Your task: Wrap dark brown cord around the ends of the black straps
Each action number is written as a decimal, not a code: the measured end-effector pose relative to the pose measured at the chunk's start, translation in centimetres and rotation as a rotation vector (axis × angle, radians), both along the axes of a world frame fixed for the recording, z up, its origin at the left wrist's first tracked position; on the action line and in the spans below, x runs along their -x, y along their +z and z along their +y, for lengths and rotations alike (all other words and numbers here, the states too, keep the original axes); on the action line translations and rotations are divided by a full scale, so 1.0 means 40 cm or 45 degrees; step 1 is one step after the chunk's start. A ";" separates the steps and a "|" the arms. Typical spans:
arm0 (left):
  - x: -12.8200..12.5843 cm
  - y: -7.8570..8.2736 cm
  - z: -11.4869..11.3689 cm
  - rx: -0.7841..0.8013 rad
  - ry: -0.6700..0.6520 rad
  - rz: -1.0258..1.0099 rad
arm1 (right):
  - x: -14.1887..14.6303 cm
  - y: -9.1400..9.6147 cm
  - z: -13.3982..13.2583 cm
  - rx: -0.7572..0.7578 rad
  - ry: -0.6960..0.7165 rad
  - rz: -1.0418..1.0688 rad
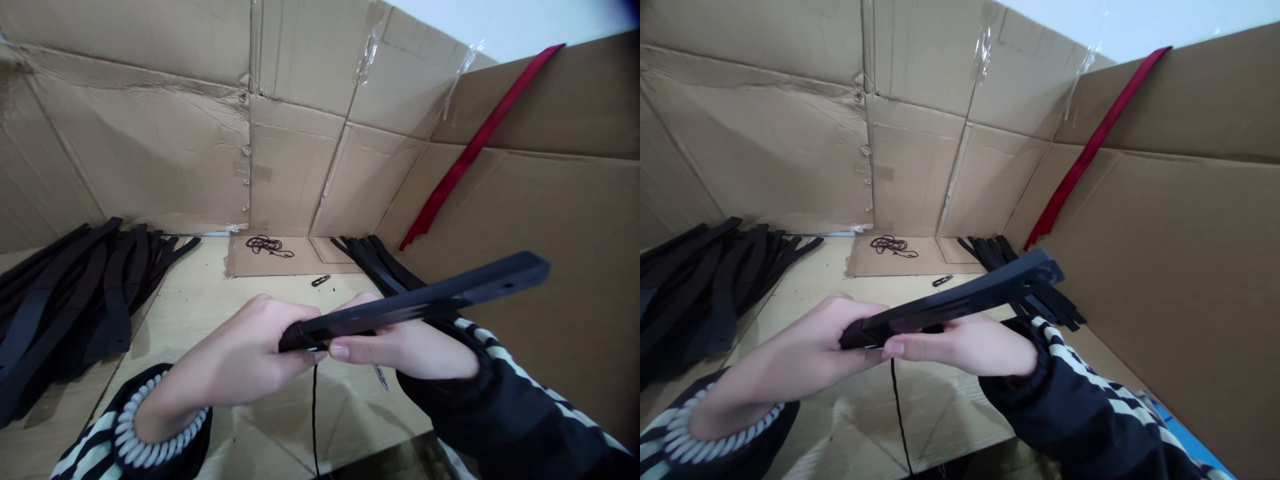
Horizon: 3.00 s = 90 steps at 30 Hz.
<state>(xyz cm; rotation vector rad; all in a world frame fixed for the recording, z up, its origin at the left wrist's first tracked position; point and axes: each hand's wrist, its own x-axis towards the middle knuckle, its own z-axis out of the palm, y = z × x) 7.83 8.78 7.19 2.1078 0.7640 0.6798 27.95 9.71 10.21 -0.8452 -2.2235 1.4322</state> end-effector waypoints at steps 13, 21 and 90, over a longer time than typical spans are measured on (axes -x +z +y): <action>0.065 0.018 0.006 0.104 0.350 -0.123 | -0.045 -0.017 -0.008 0.058 -0.049 -0.175; 0.039 0.025 -0.001 0.131 0.151 -0.170 | -0.010 0.000 0.000 -0.587 -0.235 -0.279; 0.007 -0.009 0.006 0.066 0.052 0.025 | 0.031 -0.015 -0.012 -0.232 -0.127 -0.068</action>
